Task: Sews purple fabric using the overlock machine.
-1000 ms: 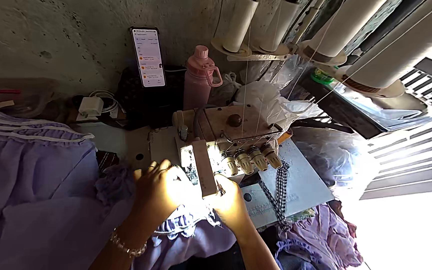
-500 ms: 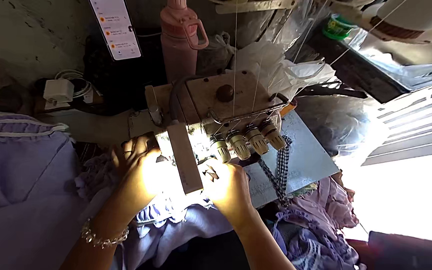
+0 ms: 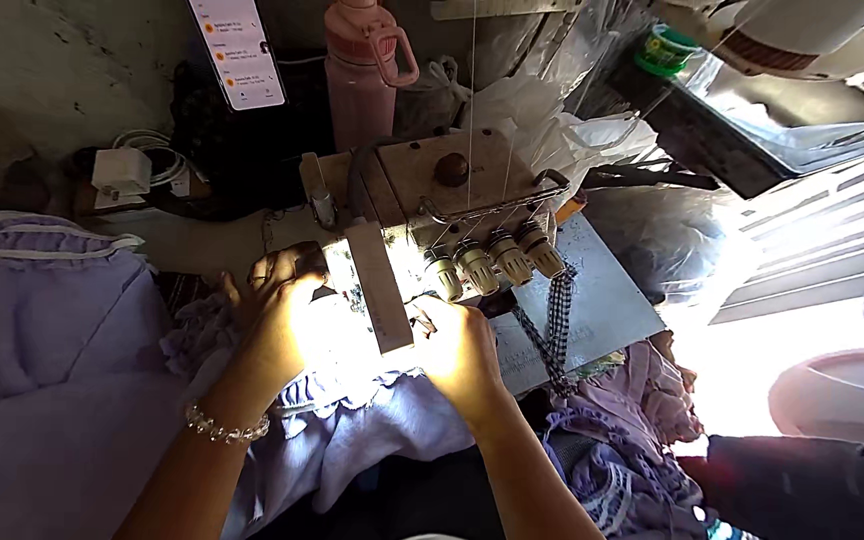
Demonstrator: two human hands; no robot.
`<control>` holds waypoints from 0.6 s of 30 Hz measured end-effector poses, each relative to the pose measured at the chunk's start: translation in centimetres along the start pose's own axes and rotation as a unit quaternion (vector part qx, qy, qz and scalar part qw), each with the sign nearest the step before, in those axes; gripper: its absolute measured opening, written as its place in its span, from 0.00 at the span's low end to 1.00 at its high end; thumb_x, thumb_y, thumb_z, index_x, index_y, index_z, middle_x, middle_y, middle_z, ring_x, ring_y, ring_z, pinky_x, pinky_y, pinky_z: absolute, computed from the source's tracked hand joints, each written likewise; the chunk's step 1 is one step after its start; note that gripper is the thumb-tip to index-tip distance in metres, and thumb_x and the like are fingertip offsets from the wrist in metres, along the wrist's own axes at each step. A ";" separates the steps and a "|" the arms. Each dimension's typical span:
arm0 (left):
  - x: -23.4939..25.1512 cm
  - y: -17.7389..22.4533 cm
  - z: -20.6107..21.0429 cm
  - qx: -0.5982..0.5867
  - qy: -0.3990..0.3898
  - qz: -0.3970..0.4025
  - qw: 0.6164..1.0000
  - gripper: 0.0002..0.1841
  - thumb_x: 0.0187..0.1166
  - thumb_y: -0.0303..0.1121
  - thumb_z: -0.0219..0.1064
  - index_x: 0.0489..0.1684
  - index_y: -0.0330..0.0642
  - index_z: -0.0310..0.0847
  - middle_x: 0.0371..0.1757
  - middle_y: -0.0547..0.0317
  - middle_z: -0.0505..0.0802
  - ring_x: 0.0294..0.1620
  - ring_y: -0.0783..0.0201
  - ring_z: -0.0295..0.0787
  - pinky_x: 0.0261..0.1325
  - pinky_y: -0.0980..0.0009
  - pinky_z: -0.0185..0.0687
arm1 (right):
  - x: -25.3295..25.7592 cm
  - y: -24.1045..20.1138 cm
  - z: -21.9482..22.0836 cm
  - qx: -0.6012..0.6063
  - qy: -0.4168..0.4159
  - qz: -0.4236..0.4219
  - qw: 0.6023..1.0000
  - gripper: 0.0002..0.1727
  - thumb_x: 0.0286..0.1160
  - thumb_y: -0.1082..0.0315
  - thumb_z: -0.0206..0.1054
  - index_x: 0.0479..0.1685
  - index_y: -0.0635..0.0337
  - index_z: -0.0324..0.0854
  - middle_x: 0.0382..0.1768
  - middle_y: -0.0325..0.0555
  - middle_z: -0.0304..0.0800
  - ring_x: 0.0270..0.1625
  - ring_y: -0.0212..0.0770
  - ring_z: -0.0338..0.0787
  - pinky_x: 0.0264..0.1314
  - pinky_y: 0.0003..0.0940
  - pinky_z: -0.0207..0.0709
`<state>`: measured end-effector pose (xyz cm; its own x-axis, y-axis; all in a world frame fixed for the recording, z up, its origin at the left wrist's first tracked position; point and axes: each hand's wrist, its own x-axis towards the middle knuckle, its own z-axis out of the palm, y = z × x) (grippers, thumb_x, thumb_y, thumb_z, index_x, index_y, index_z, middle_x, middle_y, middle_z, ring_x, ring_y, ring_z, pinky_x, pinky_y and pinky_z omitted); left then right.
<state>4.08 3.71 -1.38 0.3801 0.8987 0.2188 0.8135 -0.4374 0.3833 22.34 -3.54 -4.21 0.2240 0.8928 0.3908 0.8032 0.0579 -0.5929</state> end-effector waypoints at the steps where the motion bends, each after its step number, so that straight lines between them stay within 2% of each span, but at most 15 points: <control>1: 0.0 0.0 0.0 0.005 -0.003 0.000 1.000 0.17 0.56 0.16 0.76 0.46 0.36 0.91 0.74 0.38 0.82 0.82 0.30 0.67 0.72 0.14 0.38 | 0.0 0.0 0.0 -0.003 0.001 0.001 1.000 0.08 0.60 0.67 0.70 0.18 0.60 0.85 0.15 0.44 0.80 0.21 0.44 0.82 0.21 0.43 0.67; 4: 0.2 0.4 -0.3 0.002 -0.009 -0.011 1.000 0.19 0.53 0.12 0.77 0.46 0.35 0.91 0.73 0.36 0.82 0.83 0.29 0.66 0.72 0.14 0.38 | 0.1 -0.2 -0.2 -0.010 -0.008 0.003 1.000 0.07 0.60 0.69 0.70 0.19 0.62 0.84 0.16 0.47 0.81 0.22 0.46 0.84 0.22 0.45 0.68; 6: 0.3 0.0 0.1 -0.026 0.001 -0.011 1.000 0.17 0.56 0.15 0.77 0.47 0.34 0.90 0.75 0.38 0.82 0.83 0.31 0.65 0.72 0.14 0.37 | 0.2 -0.2 -0.3 -0.016 -0.020 0.008 1.000 0.07 0.60 0.70 0.70 0.21 0.62 0.85 0.17 0.48 0.83 0.23 0.48 0.85 0.23 0.47 0.70; 7: 0.4 -0.6 0.5 -0.051 -0.004 -0.020 0.998 0.18 0.63 0.20 0.77 0.54 0.33 0.88 0.80 0.40 0.78 0.87 0.33 0.60 0.75 0.15 0.33 | 0.2 -0.3 -0.4 -0.016 -0.029 0.013 0.999 0.07 0.61 0.69 0.69 0.22 0.62 0.86 0.18 0.48 0.84 0.24 0.49 0.86 0.24 0.48 0.71; 8: 0.8 -1.7 1.3 -0.082 -0.024 -0.033 0.996 0.23 0.73 0.30 0.74 0.68 0.36 0.82 0.89 0.45 0.69 0.94 0.38 0.49 0.79 0.16 0.24 | 0.3 -0.4 -0.6 -0.012 -0.038 0.018 0.999 0.07 0.63 0.69 0.69 0.23 0.63 0.87 0.19 0.49 0.85 0.26 0.49 0.87 0.25 0.49 0.72; 9: 1.4 -3.4 2.7 -0.097 -0.026 -0.037 0.994 0.29 0.78 0.44 0.68 0.79 0.46 0.77 0.94 0.55 0.62 0.97 0.45 0.39 0.81 0.17 0.17 | 0.3 -0.4 -0.6 -0.010 -0.040 0.017 0.999 0.08 0.63 0.68 0.69 0.23 0.63 0.87 0.20 0.50 0.85 0.26 0.50 0.87 0.26 0.49 0.72; 10: 2.0 -4.8 4.0 -0.088 -0.007 -0.028 0.996 0.31 0.79 0.53 0.63 0.80 0.52 0.77 0.95 0.61 0.60 0.98 0.46 0.38 0.79 0.16 0.17 | 0.3 -0.4 -0.6 -0.009 -0.039 0.014 0.999 0.09 0.64 0.67 0.69 0.23 0.63 0.87 0.19 0.49 0.84 0.25 0.49 0.86 0.25 0.49 0.72; 11: 2.4 -5.3 4.6 -0.077 0.004 -0.018 0.997 0.28 0.78 0.56 0.64 0.73 0.52 0.83 0.95 0.63 0.61 0.98 0.46 0.38 0.78 0.15 0.17 | 0.4 -0.3 -0.6 -0.008 -0.036 0.012 0.999 0.10 0.65 0.65 0.69 0.23 0.62 0.86 0.19 0.48 0.84 0.25 0.48 0.85 0.25 0.48 0.71; 12: 2.4 -4.7 3.8 -0.073 -0.008 -0.017 0.997 0.24 0.78 0.52 0.68 0.67 0.50 0.87 0.95 0.61 0.62 0.97 0.44 0.37 0.78 0.15 0.17 | 0.4 -0.3 -0.6 -0.007 -0.035 0.011 0.999 0.11 0.66 0.64 0.69 0.23 0.62 0.87 0.19 0.48 0.84 0.25 0.48 0.86 0.25 0.48 0.71; 13: 2.2 -3.1 1.9 -0.078 -0.038 -0.022 0.996 0.20 0.79 0.44 0.72 0.64 0.44 0.89 0.94 0.56 0.63 0.97 0.41 0.36 0.77 0.15 0.16 | 0.4 -0.4 -0.6 -0.006 -0.038 0.012 0.999 0.11 0.66 0.64 0.69 0.25 0.62 0.88 0.19 0.48 0.85 0.26 0.49 0.87 0.25 0.49 0.72; 14: 2.0 -1.8 0.5 -0.074 -0.049 -0.024 0.996 0.16 0.79 0.39 0.73 0.61 0.43 0.91 0.92 0.53 0.66 0.97 0.39 0.37 0.77 0.15 0.17 | 0.4 -0.4 -0.7 -0.005 -0.039 0.012 0.999 0.11 0.66 0.64 0.70 0.26 0.62 0.89 0.20 0.49 0.86 0.26 0.49 0.87 0.26 0.49 0.73; 16: 1.7 -0.5 -0.3 -0.057 -0.037 -0.018 0.998 0.12 0.77 0.34 0.75 0.54 0.40 0.93 0.85 0.48 0.77 0.94 0.35 0.46 0.78 0.15 0.24 | 0.4 -0.4 -0.7 -0.006 -0.041 0.015 0.999 0.11 0.66 0.63 0.70 0.26 0.62 0.89 0.20 0.48 0.86 0.27 0.49 0.88 0.27 0.49 0.73; 18: 1.5 -0.4 0.3 -0.030 -0.010 -0.005 0.999 0.12 0.78 0.33 0.72 0.54 0.38 0.91 0.77 0.42 0.83 0.90 0.35 0.58 0.80 0.17 0.31 | 0.5 -0.6 -0.8 -0.008 -0.053 0.024 0.998 0.12 0.67 0.62 0.70 0.27 0.62 0.89 0.22 0.49 0.87 0.28 0.49 0.89 0.28 0.50 0.74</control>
<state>4.44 5.29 -1.48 0.3821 0.9029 0.1968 0.7897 -0.4297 0.4380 22.43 -3.52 -3.06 0.2041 0.9366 0.2847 0.8017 0.0069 -0.5977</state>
